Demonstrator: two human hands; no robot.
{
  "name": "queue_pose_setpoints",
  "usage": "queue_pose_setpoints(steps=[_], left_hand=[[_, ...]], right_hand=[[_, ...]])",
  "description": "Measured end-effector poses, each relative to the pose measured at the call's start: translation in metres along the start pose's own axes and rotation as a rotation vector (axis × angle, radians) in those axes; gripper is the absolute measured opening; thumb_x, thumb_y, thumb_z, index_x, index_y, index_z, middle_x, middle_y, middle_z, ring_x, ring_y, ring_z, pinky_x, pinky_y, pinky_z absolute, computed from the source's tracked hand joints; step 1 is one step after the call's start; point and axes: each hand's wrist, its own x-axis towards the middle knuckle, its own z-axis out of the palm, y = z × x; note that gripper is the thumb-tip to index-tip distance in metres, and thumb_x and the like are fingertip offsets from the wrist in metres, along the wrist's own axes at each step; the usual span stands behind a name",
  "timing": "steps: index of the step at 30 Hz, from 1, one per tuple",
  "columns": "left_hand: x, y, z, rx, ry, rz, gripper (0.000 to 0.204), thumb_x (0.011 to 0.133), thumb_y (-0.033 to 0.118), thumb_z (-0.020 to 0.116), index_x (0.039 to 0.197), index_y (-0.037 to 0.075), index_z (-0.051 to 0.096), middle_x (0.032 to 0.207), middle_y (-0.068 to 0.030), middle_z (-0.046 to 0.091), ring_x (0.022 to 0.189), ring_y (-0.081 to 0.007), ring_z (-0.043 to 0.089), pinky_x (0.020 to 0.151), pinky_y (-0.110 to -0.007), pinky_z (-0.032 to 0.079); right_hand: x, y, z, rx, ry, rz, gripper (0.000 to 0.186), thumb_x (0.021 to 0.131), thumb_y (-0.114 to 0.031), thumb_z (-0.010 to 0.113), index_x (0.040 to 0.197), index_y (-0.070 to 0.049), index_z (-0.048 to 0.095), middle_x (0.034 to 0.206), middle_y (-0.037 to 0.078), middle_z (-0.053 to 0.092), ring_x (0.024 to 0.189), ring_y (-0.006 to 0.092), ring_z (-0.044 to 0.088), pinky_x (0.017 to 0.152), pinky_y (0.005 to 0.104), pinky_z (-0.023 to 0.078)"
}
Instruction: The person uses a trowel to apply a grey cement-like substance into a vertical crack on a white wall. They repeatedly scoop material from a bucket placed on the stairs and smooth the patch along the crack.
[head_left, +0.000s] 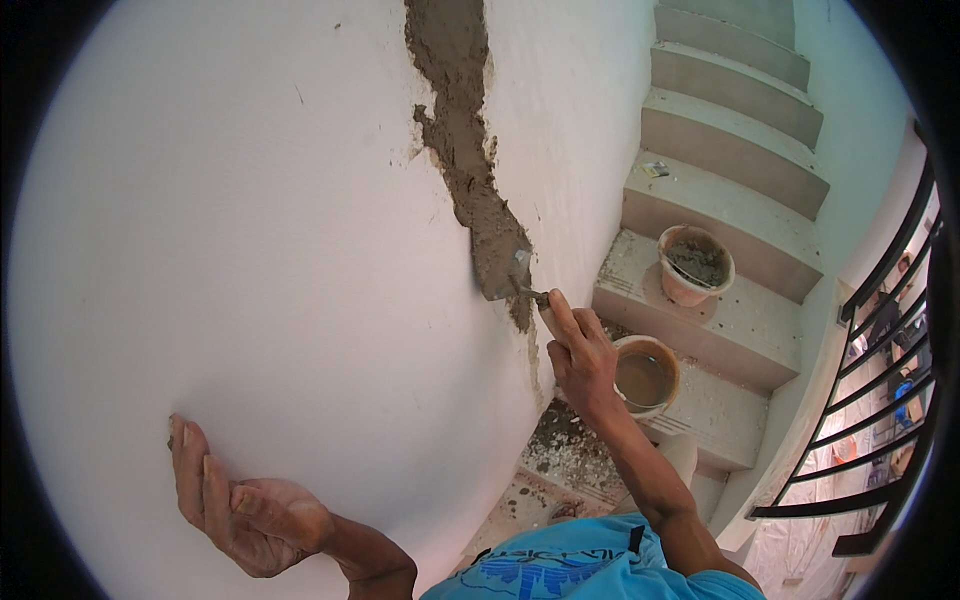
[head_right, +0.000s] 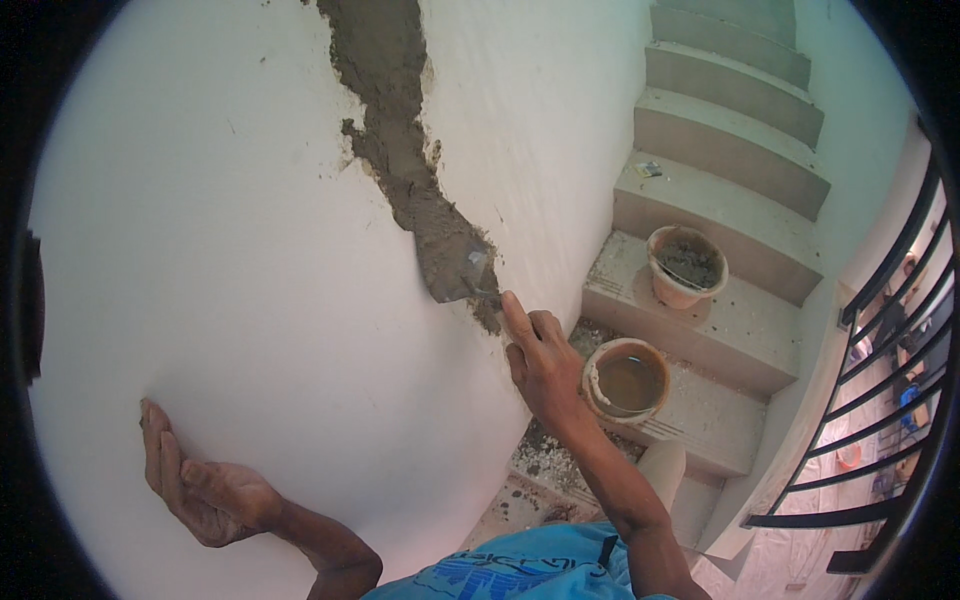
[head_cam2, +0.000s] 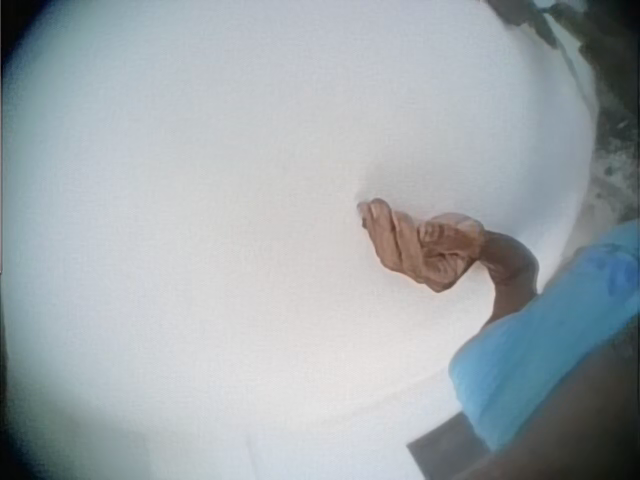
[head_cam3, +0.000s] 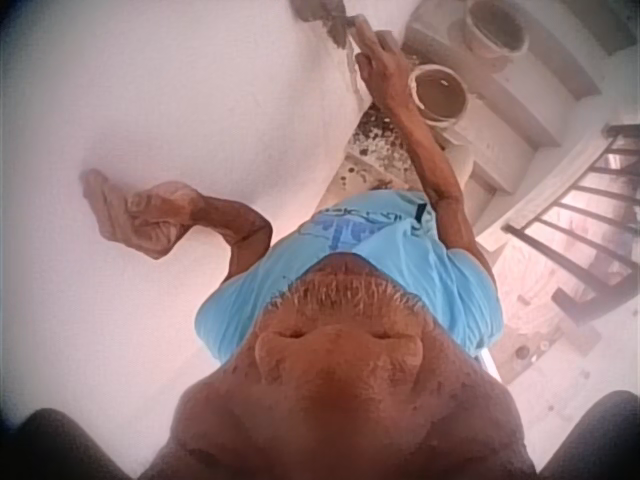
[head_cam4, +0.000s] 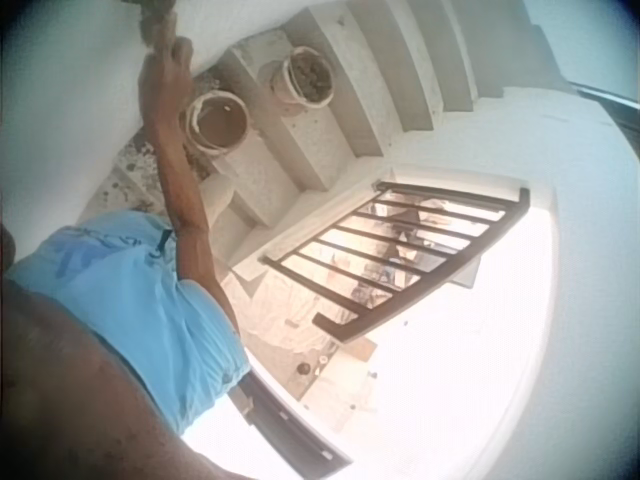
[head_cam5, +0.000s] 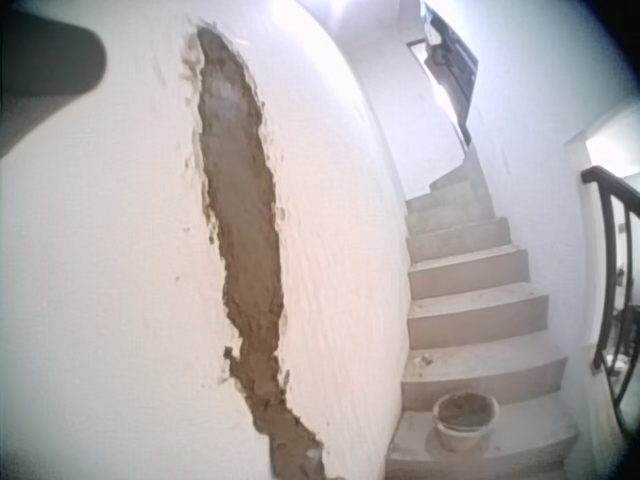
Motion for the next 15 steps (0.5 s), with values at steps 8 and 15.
queue_pose_setpoints(steps=[8,15], left_hand=[[0.000,-0.001,0.005,0.004,0.020,-0.020,0.029,0.106,0.006,0.036,0.118,-0.007,0.059,0.123,-0.0286,0.062,0.123,-0.0463,0.059,0.110,-0.062,0.047],[-0.001,-0.002,0.003,0.003,0.020,-0.013,0.030,0.107,0.006,0.035,0.119,-0.008,0.058,0.124,-0.0287,0.062,0.123,-0.0465,0.059,0.109,-0.061,0.048]], right_hand=[[-0.018,0.004,0.006,0.096,-0.108,0.113,0.080,0.074,0.005,0.071,0.149,-0.016,0.051,0.096,0.013,0.061,0.082,0.0288,0.065,0.069,0.0408,0.054],[-0.008,-0.012,-0.039,0.278,-0.086,0.200,0.078,0.071,0.009,0.062,0.147,-0.007,0.053,0.096,0.015,0.058,0.081,0.0245,0.059,0.071,0.0319,0.049]])
